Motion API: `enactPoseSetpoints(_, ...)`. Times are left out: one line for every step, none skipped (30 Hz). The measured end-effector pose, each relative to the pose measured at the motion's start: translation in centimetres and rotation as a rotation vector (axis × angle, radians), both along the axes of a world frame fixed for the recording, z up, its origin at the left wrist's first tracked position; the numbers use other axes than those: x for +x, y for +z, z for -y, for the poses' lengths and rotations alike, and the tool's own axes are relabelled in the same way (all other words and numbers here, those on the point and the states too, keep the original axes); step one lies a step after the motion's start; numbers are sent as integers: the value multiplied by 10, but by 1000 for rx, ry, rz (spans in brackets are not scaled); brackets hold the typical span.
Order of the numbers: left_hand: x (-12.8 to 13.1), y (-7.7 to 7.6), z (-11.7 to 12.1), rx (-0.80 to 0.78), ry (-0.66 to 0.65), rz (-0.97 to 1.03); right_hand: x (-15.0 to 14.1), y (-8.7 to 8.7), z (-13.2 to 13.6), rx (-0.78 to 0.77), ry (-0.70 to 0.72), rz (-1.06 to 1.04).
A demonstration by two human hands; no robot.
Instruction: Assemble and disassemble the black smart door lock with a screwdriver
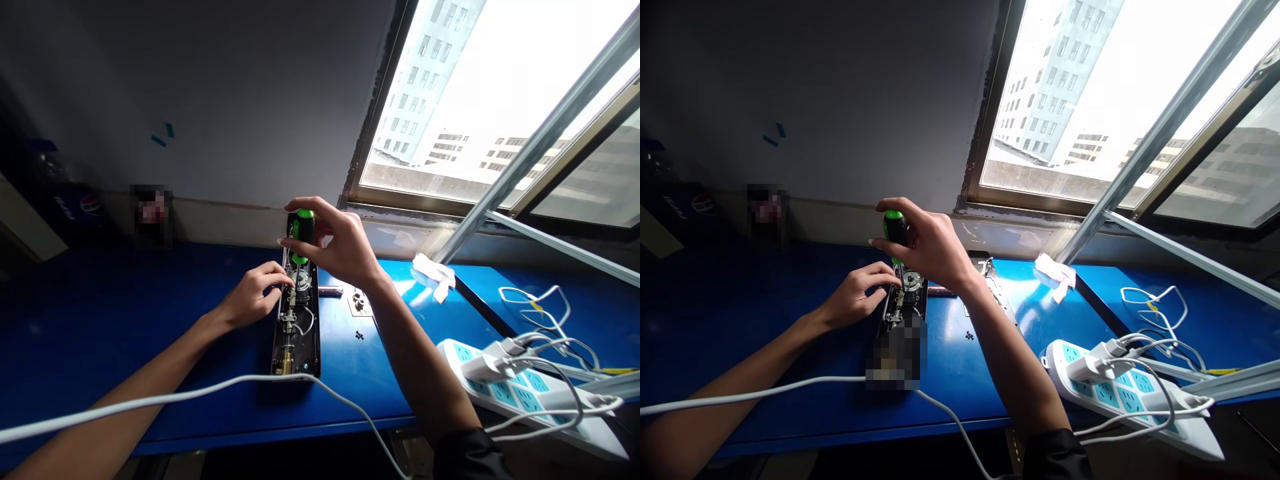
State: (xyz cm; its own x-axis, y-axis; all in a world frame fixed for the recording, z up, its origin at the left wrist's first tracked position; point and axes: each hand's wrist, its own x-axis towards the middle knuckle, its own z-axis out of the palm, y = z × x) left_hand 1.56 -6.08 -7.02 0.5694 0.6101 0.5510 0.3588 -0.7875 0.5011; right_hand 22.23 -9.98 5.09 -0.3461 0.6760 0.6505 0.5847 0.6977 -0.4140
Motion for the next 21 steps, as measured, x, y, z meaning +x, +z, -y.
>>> enactPoseSetpoints(0,-1,-1,4,-8,3,0,-1,-1,4,11,0)
enactPoseSetpoints(0,-1,-2,8,-11,5,-1,-2,-2,9,21,-5)
enactPoseSetpoints(-1,-2,-2,13,-11,8,-1,-3,-2,15,28,-13)
enactPoseSetpoints(-1,-1,-2,18,-11,9,-2,-3,-2,19,32,-21)
enactPoseSetpoints(-1,-1,-3,21,-12,10,-2,-3,-2,20,33,-25)
enactPoseSetpoints(-1,-1,-3,22,-14,9,-3,-3,-2,19,31,-26)
enactPoseSetpoints(-1,0,-3,20,-17,8,-3,-3,-1,17,30,-24)
enactPoseSetpoints(-1,0,-3,15,-22,7,-3,-3,-1,12,32,-18)
enactPoseSetpoints(-1,1,-3,9,-28,6,-3,-3,-1,11,35,-14)
enactPoseSetpoints(-1,1,-3,4,-34,5,-3,-3,-1,12,38,-12)
enactPoseSetpoints(-1,1,-3,2,-38,5,-3,-3,-1,15,40,-14)
enactPoseSetpoints(-1,1,-3,2,-43,3,-3,-2,-2,19,39,-19)
enactPoseSetpoints(-2,0,-3,4,-45,4,-3,-2,-2,25,37,-27)
enactPoseSetpoints(-2,0,-3,6,-47,4,-2,-2,-3,32,36,-36)
enactPoseSetpoints(-2,0,-3,7,-47,4,-2,-2,-3,42,35,-46)
enactPoseSetpoints(-3,-1,-3,8,-47,5,-2,-3,-4,54,37,-60)
enactPoseSetpoints(-3,-1,-3,9,-49,9,-1,-3,-5,70,41,-75)
enactPoseSetpoints(-4,-1,-3,11,-53,12,-1,-4,-6,88,46,-88)
enactPoseSetpoints(-4,-2,-4,13,-58,15,-1,-5,-7,106,51,-100)
enactPoseSetpoints(-4,-2,-4,15,-65,18,-2,-6,-8,120,56,-108)
enactPoseSetpoints(-4,-2,-4,17,-70,21,-2,-7,-8,128,61,-113)
